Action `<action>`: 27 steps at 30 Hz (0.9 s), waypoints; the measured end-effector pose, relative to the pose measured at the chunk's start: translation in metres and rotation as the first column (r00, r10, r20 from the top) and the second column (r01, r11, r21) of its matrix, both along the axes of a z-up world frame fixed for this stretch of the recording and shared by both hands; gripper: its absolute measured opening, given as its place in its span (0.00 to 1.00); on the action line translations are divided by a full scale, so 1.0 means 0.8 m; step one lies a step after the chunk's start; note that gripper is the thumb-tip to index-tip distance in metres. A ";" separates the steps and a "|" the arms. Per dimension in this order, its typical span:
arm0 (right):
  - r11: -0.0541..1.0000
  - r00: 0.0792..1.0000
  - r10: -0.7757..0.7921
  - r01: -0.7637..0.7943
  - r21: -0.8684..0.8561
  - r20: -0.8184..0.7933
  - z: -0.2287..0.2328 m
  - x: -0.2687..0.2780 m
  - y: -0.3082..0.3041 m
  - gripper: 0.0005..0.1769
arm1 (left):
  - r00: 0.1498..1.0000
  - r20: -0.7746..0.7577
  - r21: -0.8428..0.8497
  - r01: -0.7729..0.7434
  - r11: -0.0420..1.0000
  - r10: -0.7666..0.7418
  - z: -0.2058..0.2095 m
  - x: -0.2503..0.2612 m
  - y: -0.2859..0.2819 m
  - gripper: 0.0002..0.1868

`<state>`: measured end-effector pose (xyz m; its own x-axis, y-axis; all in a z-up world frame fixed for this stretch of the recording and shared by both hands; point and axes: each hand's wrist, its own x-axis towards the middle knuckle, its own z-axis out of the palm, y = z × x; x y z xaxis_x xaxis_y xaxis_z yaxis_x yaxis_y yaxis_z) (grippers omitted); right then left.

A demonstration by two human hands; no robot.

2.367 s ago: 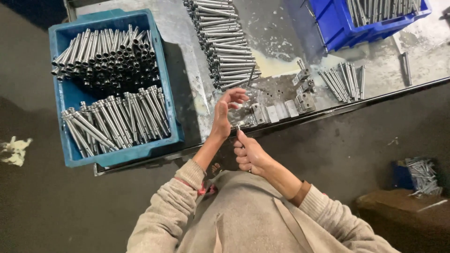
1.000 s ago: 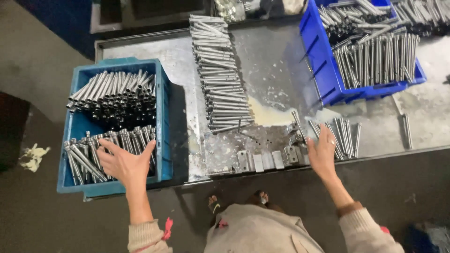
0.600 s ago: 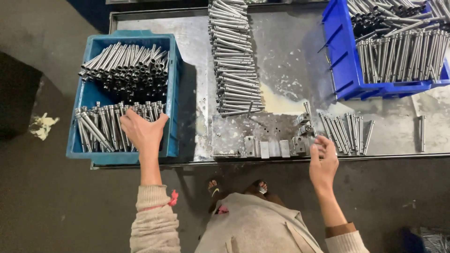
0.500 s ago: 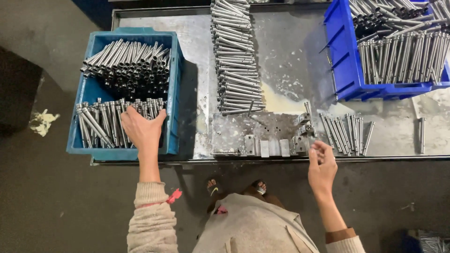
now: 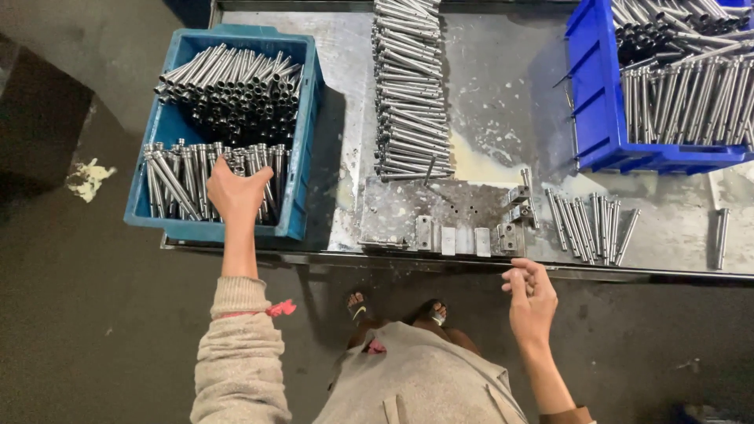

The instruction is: The person repeatedly picks up metal rods and inserts them into a jig on the table, then removes them and places them into a blue bin. The process is repeated continuously with multiple rods.

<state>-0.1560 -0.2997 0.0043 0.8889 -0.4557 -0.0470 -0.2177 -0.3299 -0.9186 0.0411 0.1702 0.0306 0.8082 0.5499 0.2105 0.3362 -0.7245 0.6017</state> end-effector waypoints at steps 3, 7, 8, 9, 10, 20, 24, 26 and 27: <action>0.999 1.000 0.009 -0.008 0.044 -0.002 -0.003 -0.003 0.002 0.09 | 0.998 -0.054 -0.091 0.011 0.996 -0.016 0.028 0.002 -0.006 0.49; 0.996 0.996 0.004 0.004 0.085 -0.087 0.015 0.005 0.018 0.09 | 0.905 -0.416 -0.311 -0.236 0.921 0.091 0.078 0.011 -0.019 0.49; 0.995 0.996 0.020 -0.012 0.095 -0.083 0.017 0.004 0.018 0.10 | 0.901 -0.418 -0.322 -0.262 0.910 0.111 0.075 0.014 -0.017 0.50; 0.996 0.997 0.009 -0.002 0.085 -0.080 0.020 0.008 0.017 0.10 | 0.904 -0.417 -0.332 -0.251 0.909 0.097 0.079 0.015 -0.019 0.50; 0.997 0.995 0.039 -0.033 0.070 -0.092 0.023 0.012 0.016 0.10 | 0.902 -0.420 -0.326 -0.251 0.911 0.098 0.083 0.016 -0.022 0.49; 0.990 0.993 0.115 -0.116 0.083 0.017 0.047 0.034 0.031 0.09 | 0.893 0.435 -0.179 0.214 0.960 -0.118 0.051 -0.015 -0.014 0.19; 0.981 0.982 0.189 -0.189 0.051 0.013 0.063 0.058 0.076 0.09 | 0.721 0.661 -0.210 0.446 0.870 -0.210 0.107 -0.051 -0.127 0.22; 0.910 0.911 0.413 -0.413 -0.045 -0.015 0.065 0.073 0.106 0.12 | 0.709 0.652 -0.295 0.562 0.773 -0.268 0.078 -0.056 -0.167 0.21; 0.909 0.910 0.415 -0.415 -0.047 -0.015 0.066 0.086 0.119 0.12 | 0.709 0.653 -0.295 0.561 0.774 -0.265 0.064 -0.054 -0.190 0.21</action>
